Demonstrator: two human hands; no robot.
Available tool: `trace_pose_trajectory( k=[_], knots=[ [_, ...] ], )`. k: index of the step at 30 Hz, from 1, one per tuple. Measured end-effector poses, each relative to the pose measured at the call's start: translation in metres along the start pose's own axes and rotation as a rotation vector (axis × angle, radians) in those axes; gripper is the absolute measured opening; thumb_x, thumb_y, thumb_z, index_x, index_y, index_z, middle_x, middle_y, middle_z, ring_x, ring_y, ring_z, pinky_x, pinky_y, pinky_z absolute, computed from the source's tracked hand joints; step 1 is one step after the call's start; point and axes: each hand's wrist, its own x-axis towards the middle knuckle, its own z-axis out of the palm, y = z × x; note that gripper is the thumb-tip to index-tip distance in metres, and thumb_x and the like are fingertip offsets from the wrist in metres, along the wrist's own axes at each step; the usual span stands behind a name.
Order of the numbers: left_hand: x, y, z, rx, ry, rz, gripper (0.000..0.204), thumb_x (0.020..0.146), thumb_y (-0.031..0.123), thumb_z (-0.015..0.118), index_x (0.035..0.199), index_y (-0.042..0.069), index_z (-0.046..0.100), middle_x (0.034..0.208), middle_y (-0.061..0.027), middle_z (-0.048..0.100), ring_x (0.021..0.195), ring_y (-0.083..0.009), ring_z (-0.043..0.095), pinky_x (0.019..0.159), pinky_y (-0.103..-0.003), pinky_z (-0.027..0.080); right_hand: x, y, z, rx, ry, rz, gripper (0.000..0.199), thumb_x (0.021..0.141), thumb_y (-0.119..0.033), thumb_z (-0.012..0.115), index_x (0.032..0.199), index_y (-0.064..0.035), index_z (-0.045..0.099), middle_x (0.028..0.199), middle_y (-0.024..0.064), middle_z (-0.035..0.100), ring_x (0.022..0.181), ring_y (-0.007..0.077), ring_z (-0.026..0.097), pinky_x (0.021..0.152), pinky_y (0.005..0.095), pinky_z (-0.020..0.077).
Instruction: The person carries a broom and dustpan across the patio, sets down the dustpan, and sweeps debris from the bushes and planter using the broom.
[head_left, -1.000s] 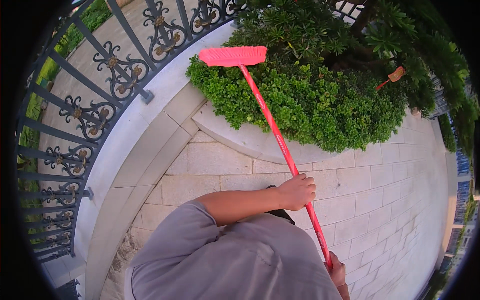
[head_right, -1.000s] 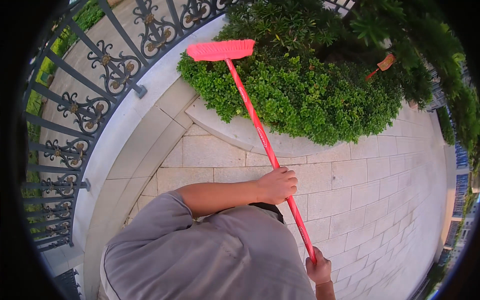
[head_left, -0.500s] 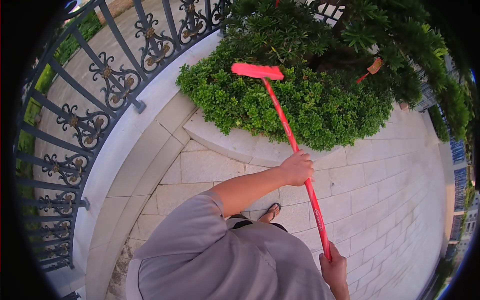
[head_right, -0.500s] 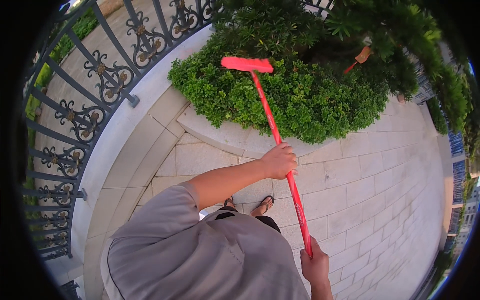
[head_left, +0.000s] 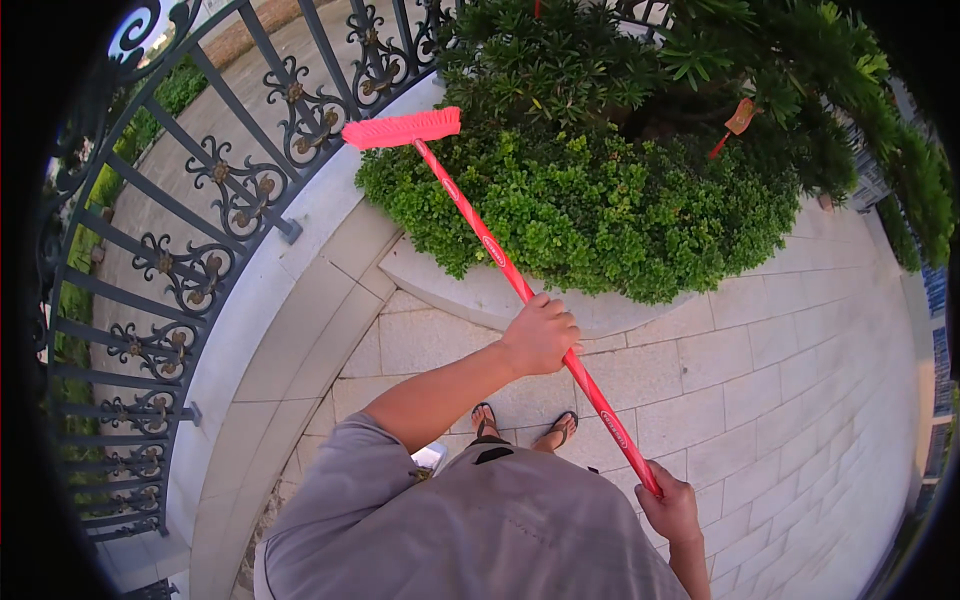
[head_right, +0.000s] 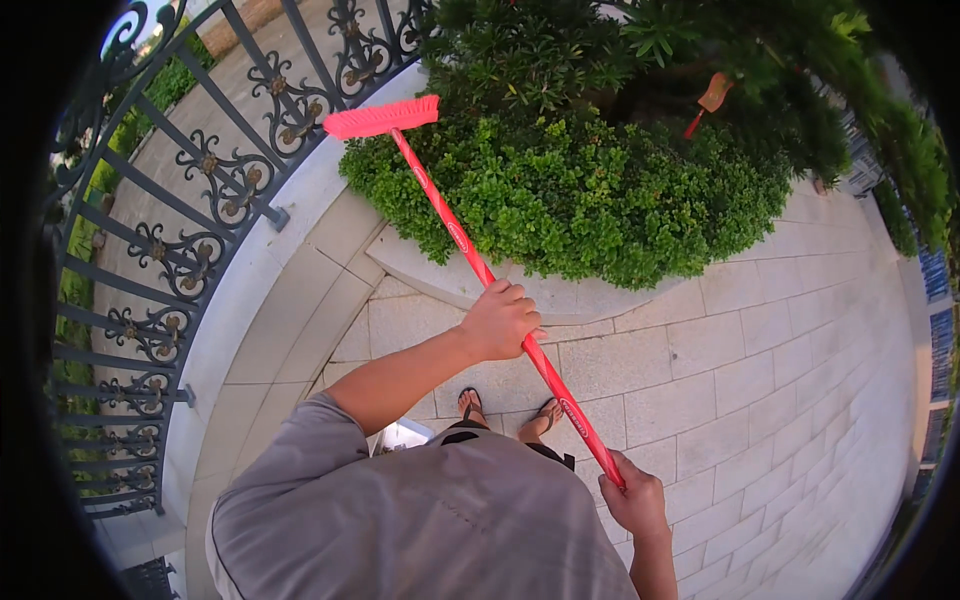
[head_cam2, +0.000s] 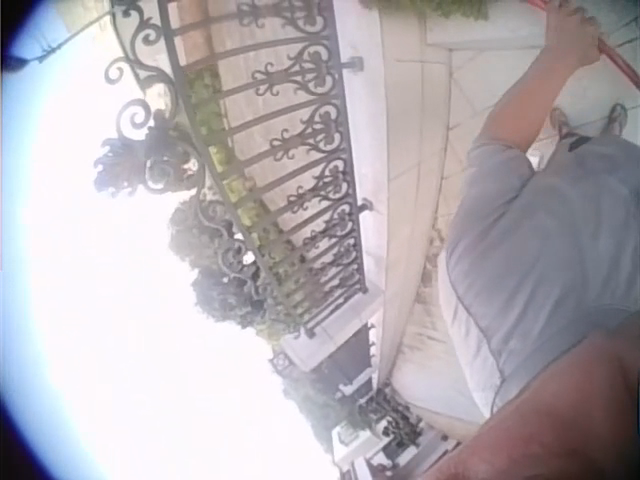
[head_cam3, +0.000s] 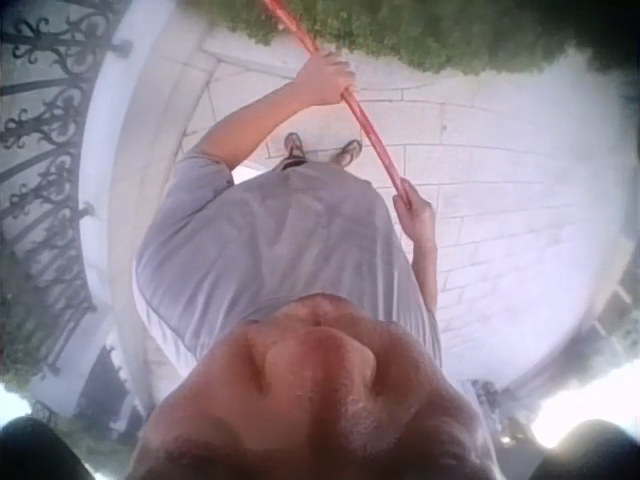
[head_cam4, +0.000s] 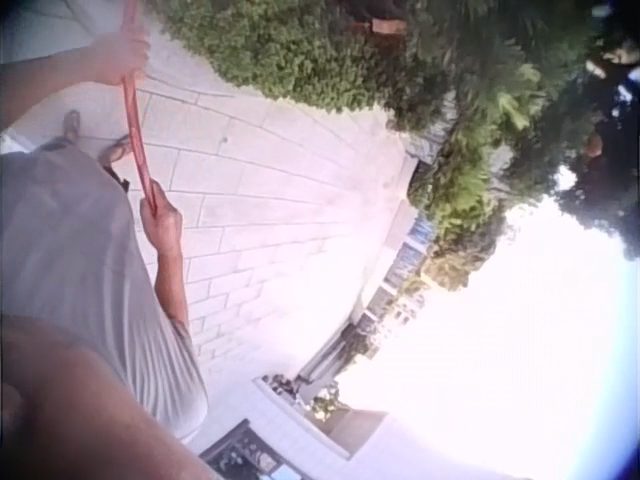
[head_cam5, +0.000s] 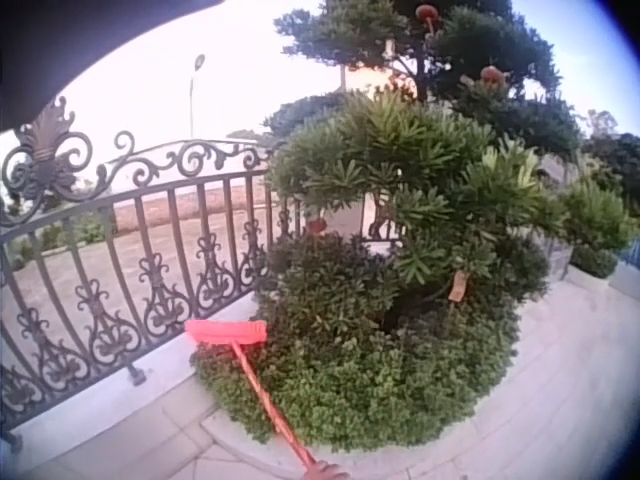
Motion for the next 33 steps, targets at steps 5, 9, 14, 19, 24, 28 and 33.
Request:
trace_pose_trajectory(
  k=[5,9,14,19,24,28,33],
  knots=[
    [0.049,-0.034,0.052,-0.078,-0.064,-0.054,0.02,0.08,0.033,0.074,0.073,0.014,0.073,0.08,-0.0014,0.063,0.099,-0.027,0.058,0.121,-0.051,0.028,0.018,-0.028,0.011,-0.315,0.108,-0.074,0.049,0.087,-0.009,0.066,0.135,-0.0013,0.058,0.078,0.021,0.069,0.067,0.0386,0.068,0.059,0.0473,0.0536],
    [0.107,0.048,0.084,0.028,-0.189,0.119,0.009,0.074,0.022,0.07,0.067,0.017,0.072,0.076,0.0033,0.068,0.095,-0.0201,0.058,0.097,-0.045,0.038,-0.024,0.053,-0.008,-0.28,0.236,0.016,0.048,0.084,-0.003,0.065,0.131,0.0008,0.06,0.072,0.0187,0.066,0.058,0.035,0.066,0.051,0.0421,0.0501],
    [0.049,0.097,0.043,-0.078,-0.161,0.154,0.013,0.073,0.029,0.072,0.069,0.017,0.071,0.074,0.0047,0.068,0.087,-0.0186,0.061,0.086,-0.038,0.041,-0.078,0.097,-0.019,-0.414,-0.065,0.245,0.023,0.097,-0.01,0.062,0.118,-0.0006,0.058,0.084,0.0128,0.068,0.072,0.0263,0.067,0.067,0.0365,0.0534],
    [-0.022,0.052,0.012,0.02,-0.139,-0.068,0.013,0.073,0.029,0.074,0.071,0.017,0.069,0.076,0.0035,0.067,0.087,-0.0186,0.062,0.082,-0.037,0.043,-0.013,0.089,-0.006,-0.338,0.102,-0.38,0.04,0.084,-0.006,0.067,0.124,-0.003,0.063,0.075,0.0165,0.068,0.059,0.0372,0.066,0.052,0.0444,0.0523],
    [-0.068,-0.059,-0.005,0.067,0.06,-0.236,0.024,0.08,0.036,0.075,0.07,0.015,0.068,0.075,0.0002,0.066,0.085,-0.0228,0.061,0.084,-0.038,0.045,0.066,-0.017,0.018,-0.498,0.07,-0.543,0.044,0.087,-0.016,0.071,0.127,-0.0025,0.061,0.08,0.0131,0.067,0.057,0.0297,0.067,0.053,0.0407,0.0541],
    [-0.1,-0.13,-0.021,0.087,0.215,-0.254,0.023,0.081,0.033,0.077,0.072,0.014,0.069,0.075,-0.0014,0.065,0.082,-0.025,0.059,0.084,-0.039,0.047,0.104,-0.095,0.05,-0.642,0.059,-0.629,0.048,0.09,-0.018,0.07,0.132,-0.0008,0.057,0.08,0.0109,0.065,0.057,0.0278,0.067,0.053,0.0399,0.0549],
    [-0.114,-0.118,-0.004,0.049,0.376,-0.415,0.018,0.08,0.028,0.078,0.073,0.014,0.069,0.073,-0.002,0.063,0.079,-0.0258,0.059,0.08,-0.041,0.046,0.119,-0.103,0.034,-0.745,-0.093,-0.64,0.046,0.09,-0.017,0.069,0.133,-0.0028,0.055,0.08,0.0113,0.066,0.061,0.0302,0.067,0.056,0.0408,0.0554]
  ],
)
